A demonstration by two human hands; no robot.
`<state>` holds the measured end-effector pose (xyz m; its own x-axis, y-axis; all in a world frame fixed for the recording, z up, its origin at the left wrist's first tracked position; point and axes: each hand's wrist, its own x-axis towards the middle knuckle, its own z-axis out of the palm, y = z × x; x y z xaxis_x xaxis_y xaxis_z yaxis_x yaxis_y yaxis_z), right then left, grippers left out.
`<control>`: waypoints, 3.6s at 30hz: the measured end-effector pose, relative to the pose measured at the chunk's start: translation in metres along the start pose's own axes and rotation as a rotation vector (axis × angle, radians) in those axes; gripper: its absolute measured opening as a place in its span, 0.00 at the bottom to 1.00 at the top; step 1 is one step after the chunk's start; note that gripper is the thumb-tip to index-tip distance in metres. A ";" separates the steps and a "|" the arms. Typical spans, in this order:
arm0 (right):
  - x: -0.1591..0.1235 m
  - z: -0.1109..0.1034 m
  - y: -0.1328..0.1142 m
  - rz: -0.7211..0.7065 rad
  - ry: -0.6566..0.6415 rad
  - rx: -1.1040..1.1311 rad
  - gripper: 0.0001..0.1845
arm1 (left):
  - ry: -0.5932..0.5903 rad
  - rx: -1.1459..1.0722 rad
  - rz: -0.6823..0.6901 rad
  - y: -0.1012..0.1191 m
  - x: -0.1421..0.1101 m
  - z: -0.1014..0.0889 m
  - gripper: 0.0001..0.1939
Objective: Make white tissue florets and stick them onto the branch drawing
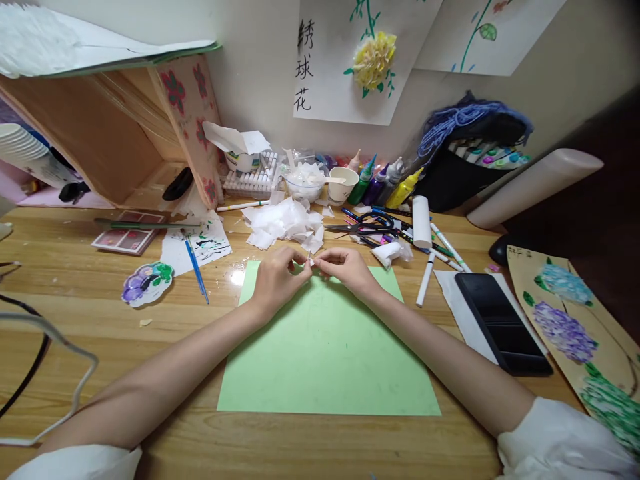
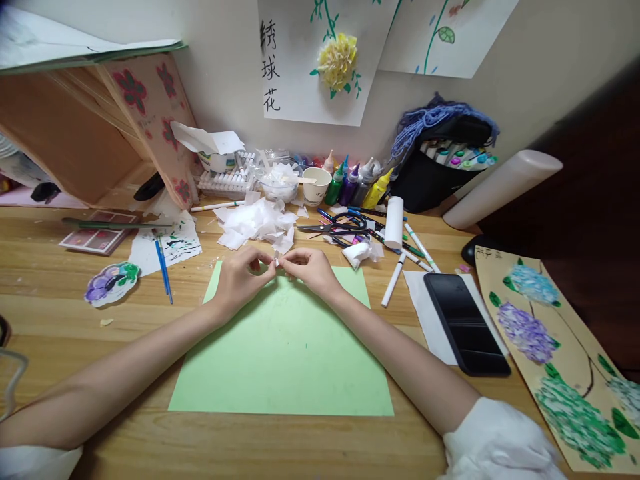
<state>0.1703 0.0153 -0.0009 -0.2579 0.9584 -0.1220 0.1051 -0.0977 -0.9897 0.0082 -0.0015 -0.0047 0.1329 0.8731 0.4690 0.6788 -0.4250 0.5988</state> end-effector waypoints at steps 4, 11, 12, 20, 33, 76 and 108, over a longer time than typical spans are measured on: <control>0.000 -0.001 -0.001 0.010 0.009 0.014 0.13 | -0.021 -0.035 0.020 0.002 0.000 -0.001 0.04; -0.001 0.000 -0.004 -0.006 -0.007 0.013 0.13 | -0.040 -0.052 0.012 0.001 -0.001 0.000 0.06; -0.001 0.000 -0.004 -0.007 -0.009 0.009 0.13 | -0.041 -0.055 0.013 0.001 -0.001 0.000 0.06; -0.001 0.000 0.000 -0.013 -0.030 0.003 0.13 | -0.026 -0.122 0.012 -0.002 -0.001 0.001 0.05; 0.001 -0.004 0.004 -0.136 -0.047 -0.051 0.15 | -0.055 -0.275 -0.151 -0.001 0.008 -0.003 0.05; -0.004 0.002 0.006 -0.176 0.010 -0.146 0.09 | 0.033 0.137 0.133 -0.001 -0.001 0.001 0.08; -0.006 0.004 0.007 -0.336 0.105 -0.264 0.05 | -0.034 -0.136 -0.007 0.001 0.004 -0.003 0.06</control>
<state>0.1690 0.0078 -0.0070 -0.2223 0.9485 0.2255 0.2769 0.2832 -0.9182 0.0073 0.0009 -0.0007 0.1543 0.8826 0.4441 0.5757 -0.4456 0.6856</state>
